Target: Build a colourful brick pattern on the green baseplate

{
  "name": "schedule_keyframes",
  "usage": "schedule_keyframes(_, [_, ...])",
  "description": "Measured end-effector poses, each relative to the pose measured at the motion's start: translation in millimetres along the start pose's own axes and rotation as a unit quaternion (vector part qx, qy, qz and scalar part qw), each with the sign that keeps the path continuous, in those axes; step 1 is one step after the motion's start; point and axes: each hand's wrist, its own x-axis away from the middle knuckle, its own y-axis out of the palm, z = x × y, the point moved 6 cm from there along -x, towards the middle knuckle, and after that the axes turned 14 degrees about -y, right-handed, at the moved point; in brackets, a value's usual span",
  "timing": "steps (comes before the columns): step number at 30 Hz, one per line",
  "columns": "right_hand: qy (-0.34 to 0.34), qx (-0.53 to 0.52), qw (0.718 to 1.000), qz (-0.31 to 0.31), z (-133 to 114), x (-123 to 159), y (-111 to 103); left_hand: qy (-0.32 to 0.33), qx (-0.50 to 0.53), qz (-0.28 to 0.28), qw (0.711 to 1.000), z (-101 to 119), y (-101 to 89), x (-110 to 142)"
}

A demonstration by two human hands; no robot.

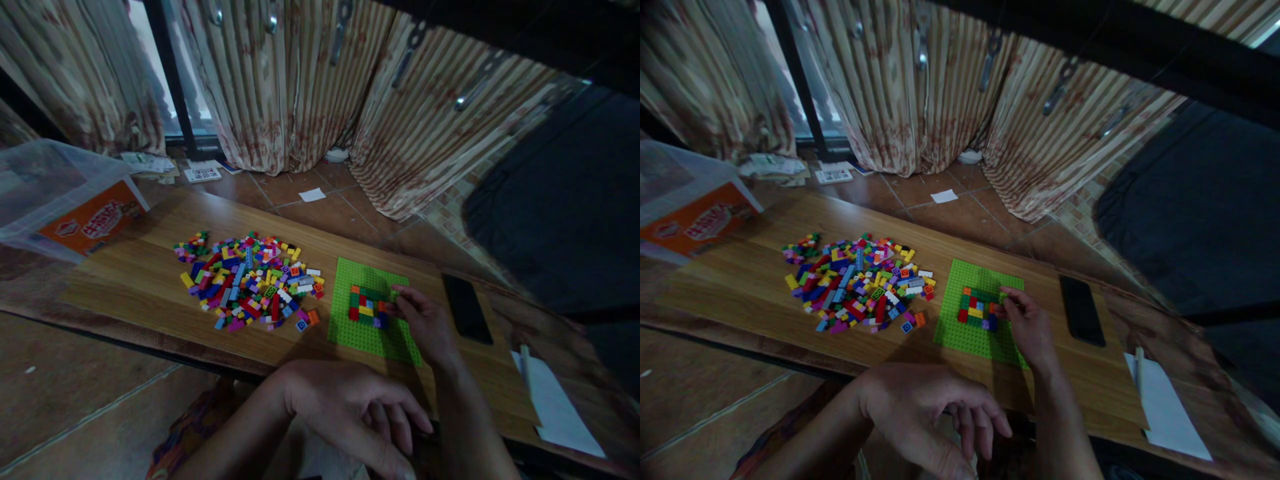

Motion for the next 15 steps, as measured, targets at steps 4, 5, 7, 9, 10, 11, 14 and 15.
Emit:
schedule_keyframes(4, [0.01,0.038,0.999,-0.033,-0.4,2.7,1.2,-0.005,0.002,0.003,1.0,-1.1,-0.5,-1.5])
schedule_keyframes(5, [0.01,0.053,0.998,-0.043,0.1,3.5,1.8,-0.005,0.001,0.003,1.0,-1.4,-0.7,-1.8])
schedule_keyframes(7, [-0.009,0.092,0.994,-0.061,-0.6,4.4,3.0,-0.005,-0.002,0.005,1.0,-1.9,-1.2,-2.4])
schedule_keyframes(9, [-0.064,0.141,0.985,-0.078,-4.9,3.6,5.0,-0.005,-0.003,0.009,1.0,-2.1,-1.5,-2.4])
schedule_keyframes(10, [-0.097,0.165,0.978,-0.085,-7.6,3.0,6.4,-0.006,-0.003,0.011,1.0,-2.1,-1.5,-2.2])
schedule_keyframes(11, [-0.126,0.184,0.971,-0.088,-9.6,2.5,7.7,-0.006,-0.003,0.016,1.0,-1.9,-1.7,-1.8])
schedule_keyframes(14, [-0.157,0.204,0.962,-0.09,-6.7,0.5,10.0,-0.007,-0.005,0.028,1.0,-1.3,-1.7,-0.6])
schedule_keyframes(15, [-0.154,0.203,0.963,-0.089,-3.2,-0.2,10.2,-0.007,-0.008,0.031,0.999,-1.2,-1.6,-0.3])
